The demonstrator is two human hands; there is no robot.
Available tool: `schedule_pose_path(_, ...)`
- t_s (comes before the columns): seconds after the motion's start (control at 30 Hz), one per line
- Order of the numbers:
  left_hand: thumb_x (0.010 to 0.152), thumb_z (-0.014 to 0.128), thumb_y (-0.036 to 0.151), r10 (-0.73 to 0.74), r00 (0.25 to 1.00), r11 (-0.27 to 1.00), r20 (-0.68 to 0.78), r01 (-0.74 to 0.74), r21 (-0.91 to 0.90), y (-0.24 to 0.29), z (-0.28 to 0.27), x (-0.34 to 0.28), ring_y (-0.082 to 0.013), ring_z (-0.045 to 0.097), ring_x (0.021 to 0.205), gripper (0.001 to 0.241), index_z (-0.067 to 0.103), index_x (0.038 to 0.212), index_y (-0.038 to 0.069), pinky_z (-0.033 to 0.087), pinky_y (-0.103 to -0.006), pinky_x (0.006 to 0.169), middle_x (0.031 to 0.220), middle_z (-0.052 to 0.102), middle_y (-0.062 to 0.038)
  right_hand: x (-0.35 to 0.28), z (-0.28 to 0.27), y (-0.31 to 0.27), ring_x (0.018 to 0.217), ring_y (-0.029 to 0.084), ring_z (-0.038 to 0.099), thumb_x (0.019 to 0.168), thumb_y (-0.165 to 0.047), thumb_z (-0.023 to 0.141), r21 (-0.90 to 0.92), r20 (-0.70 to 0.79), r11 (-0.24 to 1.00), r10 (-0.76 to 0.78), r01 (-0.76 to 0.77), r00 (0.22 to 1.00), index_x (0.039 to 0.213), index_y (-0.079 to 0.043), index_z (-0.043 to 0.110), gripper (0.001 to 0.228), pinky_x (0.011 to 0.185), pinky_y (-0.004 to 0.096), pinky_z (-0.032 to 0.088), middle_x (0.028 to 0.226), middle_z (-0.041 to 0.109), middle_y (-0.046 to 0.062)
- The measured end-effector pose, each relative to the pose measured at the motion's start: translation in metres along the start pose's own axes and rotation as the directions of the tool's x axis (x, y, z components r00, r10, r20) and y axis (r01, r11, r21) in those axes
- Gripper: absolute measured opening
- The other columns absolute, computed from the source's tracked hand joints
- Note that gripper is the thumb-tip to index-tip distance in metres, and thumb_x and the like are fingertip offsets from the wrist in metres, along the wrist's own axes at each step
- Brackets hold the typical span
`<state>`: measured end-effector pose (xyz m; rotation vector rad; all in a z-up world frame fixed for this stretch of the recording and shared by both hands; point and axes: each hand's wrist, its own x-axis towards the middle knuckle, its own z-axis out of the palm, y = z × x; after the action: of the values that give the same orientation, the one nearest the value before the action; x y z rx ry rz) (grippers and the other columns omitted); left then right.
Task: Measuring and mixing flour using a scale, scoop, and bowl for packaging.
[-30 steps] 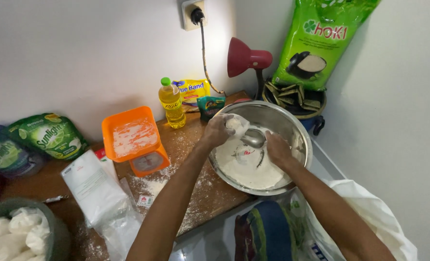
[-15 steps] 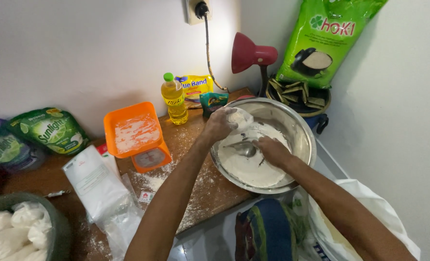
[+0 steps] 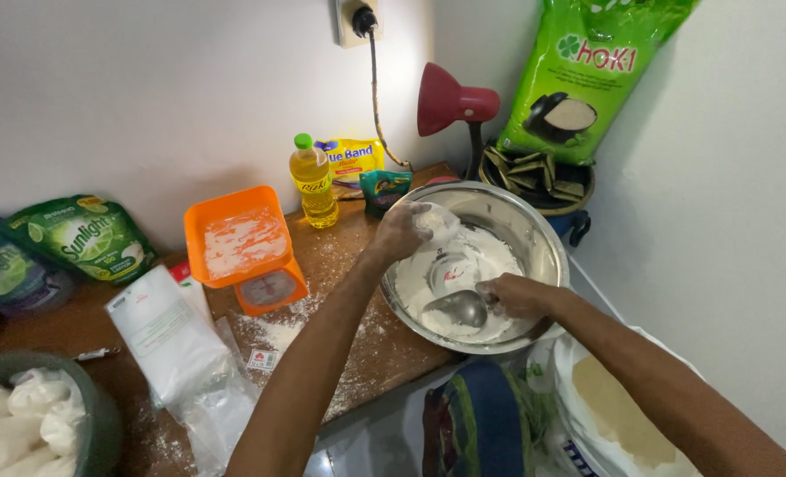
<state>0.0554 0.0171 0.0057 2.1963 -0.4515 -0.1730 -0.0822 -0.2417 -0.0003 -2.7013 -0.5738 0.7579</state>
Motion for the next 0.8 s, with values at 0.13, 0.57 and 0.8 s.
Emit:
schedule_pose_path(0.13,0.079,0.08,0.033,-0.013,1.0,1.0,-0.01,0.013,0.011,-0.005,0.0,0.0,-0.0236,0.059,0.132,0.058,0.066,0.135,0.034,0.051,-0.0396,0.111,0.14,0.065,0.004,0.025,0.001,0.045,0.079,0.027,0.072,0.083,-0.011,0.082,0.234,0.086,0.968,-0.11,0.087,0.99,0.1,-0.006,0.067,0.023,0.067,0.041,0.058,0.085,0.073,0.011)
schedule_pose_path(0.57,0.081,0.08,0.03,-0.014,0.999,1.0,0.044,0.015,-0.021,-0.024,0.009,-0.017,-0.0295,0.06,0.13,0.057,0.067,0.136,0.028,0.051,-0.0428,0.111,0.135,0.067,-0.007,-0.034,-0.076,0.021,0.078,0.026,0.07,0.091,-0.003,0.073,0.597,0.161,0.799,-0.035,-0.069,0.986,0.11,0.005,0.068,0.021,0.066,0.035,0.057,0.088,0.076,0.022)
schedule_pose_path(0.8,0.084,0.077,0.032,-0.078,0.989,0.996,0.126,0.072,0.056,-0.006,0.021,-0.036,-0.0308,0.062,0.129,0.056,0.065,0.139,0.025,0.05,-0.0465,0.11,0.134,0.068,-0.011,-0.079,-0.143,-0.025,0.074,0.024,0.067,0.093,-0.006,0.069,0.479,0.017,0.861,0.183,-0.168,0.983,0.12,0.005,0.067,0.029,0.066,0.036,0.057,0.086,0.073,0.018)
